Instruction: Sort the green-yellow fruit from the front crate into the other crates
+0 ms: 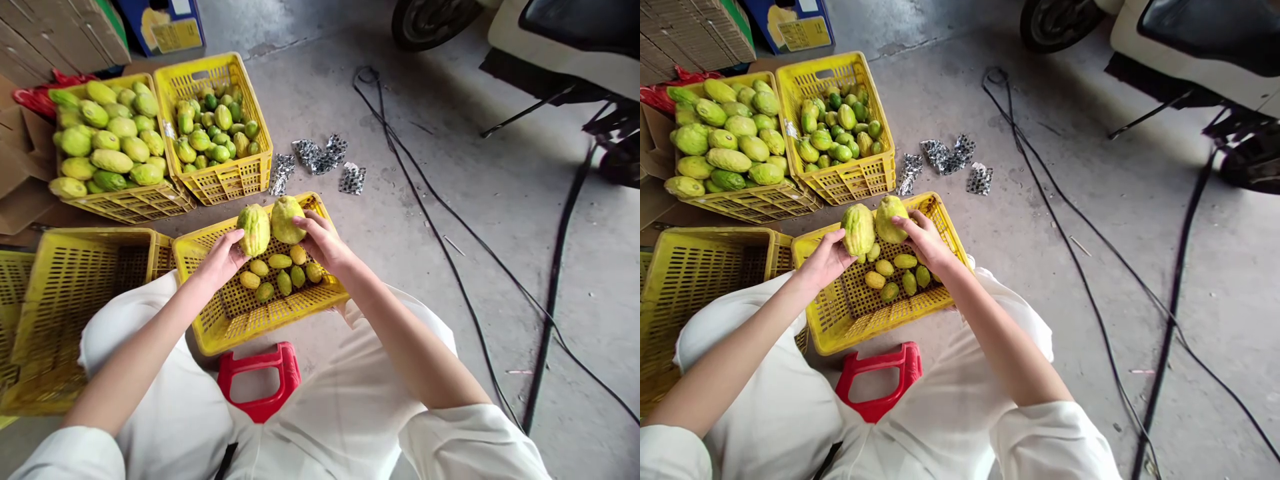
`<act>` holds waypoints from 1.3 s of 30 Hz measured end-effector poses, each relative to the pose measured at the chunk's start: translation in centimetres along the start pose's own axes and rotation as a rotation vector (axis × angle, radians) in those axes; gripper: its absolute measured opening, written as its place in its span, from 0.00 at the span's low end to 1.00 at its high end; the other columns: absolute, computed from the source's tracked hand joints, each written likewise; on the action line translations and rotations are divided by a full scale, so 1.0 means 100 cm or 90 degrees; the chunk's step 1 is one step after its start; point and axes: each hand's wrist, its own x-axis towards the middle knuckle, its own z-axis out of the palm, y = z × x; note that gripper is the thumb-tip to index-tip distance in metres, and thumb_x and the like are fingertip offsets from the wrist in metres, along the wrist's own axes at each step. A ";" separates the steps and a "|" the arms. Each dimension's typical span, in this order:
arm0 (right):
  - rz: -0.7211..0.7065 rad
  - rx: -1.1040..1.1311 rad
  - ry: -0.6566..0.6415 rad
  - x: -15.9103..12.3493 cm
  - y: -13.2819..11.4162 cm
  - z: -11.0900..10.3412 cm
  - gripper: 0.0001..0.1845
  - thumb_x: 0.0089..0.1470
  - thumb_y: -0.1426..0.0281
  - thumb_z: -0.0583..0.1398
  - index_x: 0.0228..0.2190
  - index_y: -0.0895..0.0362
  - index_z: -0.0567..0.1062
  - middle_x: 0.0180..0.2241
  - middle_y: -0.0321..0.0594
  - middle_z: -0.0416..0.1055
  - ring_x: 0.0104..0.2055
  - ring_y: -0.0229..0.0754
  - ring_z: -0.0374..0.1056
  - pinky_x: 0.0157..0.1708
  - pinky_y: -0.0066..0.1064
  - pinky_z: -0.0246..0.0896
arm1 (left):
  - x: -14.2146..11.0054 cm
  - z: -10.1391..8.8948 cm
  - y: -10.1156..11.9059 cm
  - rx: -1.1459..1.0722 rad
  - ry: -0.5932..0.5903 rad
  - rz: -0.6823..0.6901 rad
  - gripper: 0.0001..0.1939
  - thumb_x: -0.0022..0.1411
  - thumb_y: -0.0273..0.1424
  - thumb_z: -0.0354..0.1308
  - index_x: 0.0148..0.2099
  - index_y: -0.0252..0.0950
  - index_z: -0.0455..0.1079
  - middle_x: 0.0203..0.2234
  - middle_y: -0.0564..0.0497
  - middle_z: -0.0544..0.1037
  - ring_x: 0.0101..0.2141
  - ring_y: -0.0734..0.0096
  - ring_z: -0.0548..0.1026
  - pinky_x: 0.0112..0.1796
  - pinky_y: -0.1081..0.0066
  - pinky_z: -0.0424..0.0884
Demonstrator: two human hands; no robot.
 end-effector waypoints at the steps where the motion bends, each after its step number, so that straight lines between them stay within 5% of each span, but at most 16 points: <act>1: -0.004 0.002 -0.005 -0.001 0.000 0.000 0.28 0.44 0.52 0.81 0.41 0.49 0.79 0.42 0.37 0.83 0.53 0.52 0.80 0.50 0.37 0.80 | -0.001 0.001 0.000 -0.001 -0.001 0.001 0.13 0.55 0.32 0.74 0.43 0.37 0.79 0.40 0.42 0.89 0.55 0.47 0.88 0.50 0.62 0.90; 8: -0.060 -0.037 0.001 0.000 0.000 -0.008 0.40 0.38 0.55 0.84 0.52 0.48 0.81 0.50 0.41 0.84 0.58 0.55 0.79 0.65 0.48 0.76 | -0.002 0.000 0.001 -0.004 -0.018 -0.004 0.15 0.54 0.31 0.75 0.44 0.38 0.80 0.41 0.42 0.89 0.59 0.44 0.87 0.56 0.58 0.90; 17: -0.130 -0.025 0.038 0.011 -0.001 -0.020 0.37 0.40 0.48 0.81 0.46 0.44 0.73 0.44 0.33 0.80 0.52 0.51 0.79 0.59 0.48 0.79 | -0.008 0.003 0.007 -0.033 -0.009 -0.007 0.14 0.56 0.31 0.75 0.43 0.36 0.80 0.46 0.42 0.89 0.53 0.50 0.87 0.60 0.46 0.88; 27: -0.108 0.003 0.025 0.012 -0.001 -0.018 0.38 0.42 0.39 0.81 0.44 0.45 0.73 0.45 0.39 0.82 0.58 0.57 0.81 0.57 0.51 0.84 | -0.002 0.003 0.008 -0.034 0.040 0.028 0.15 0.49 0.29 0.77 0.39 0.37 0.78 0.37 0.48 0.88 0.39 0.64 0.86 0.43 0.68 0.86; 35: -0.070 0.047 -0.011 0.012 -0.003 -0.017 0.42 0.37 0.42 0.85 0.44 0.46 0.74 0.47 0.39 0.83 0.60 0.56 0.83 0.62 0.52 0.83 | -0.002 -0.002 0.004 -0.009 -0.035 0.025 0.21 0.45 0.34 0.82 0.39 0.38 0.78 0.37 0.43 0.89 0.54 0.41 0.88 0.49 0.56 0.90; 39: -0.058 0.032 -0.025 0.010 0.000 -0.012 0.40 0.37 0.47 0.86 0.44 0.47 0.76 0.47 0.38 0.83 0.59 0.54 0.83 0.67 0.51 0.80 | -0.001 -0.005 0.002 -0.005 -0.042 0.007 0.20 0.47 0.34 0.82 0.39 0.38 0.79 0.41 0.42 0.90 0.57 0.40 0.88 0.52 0.55 0.89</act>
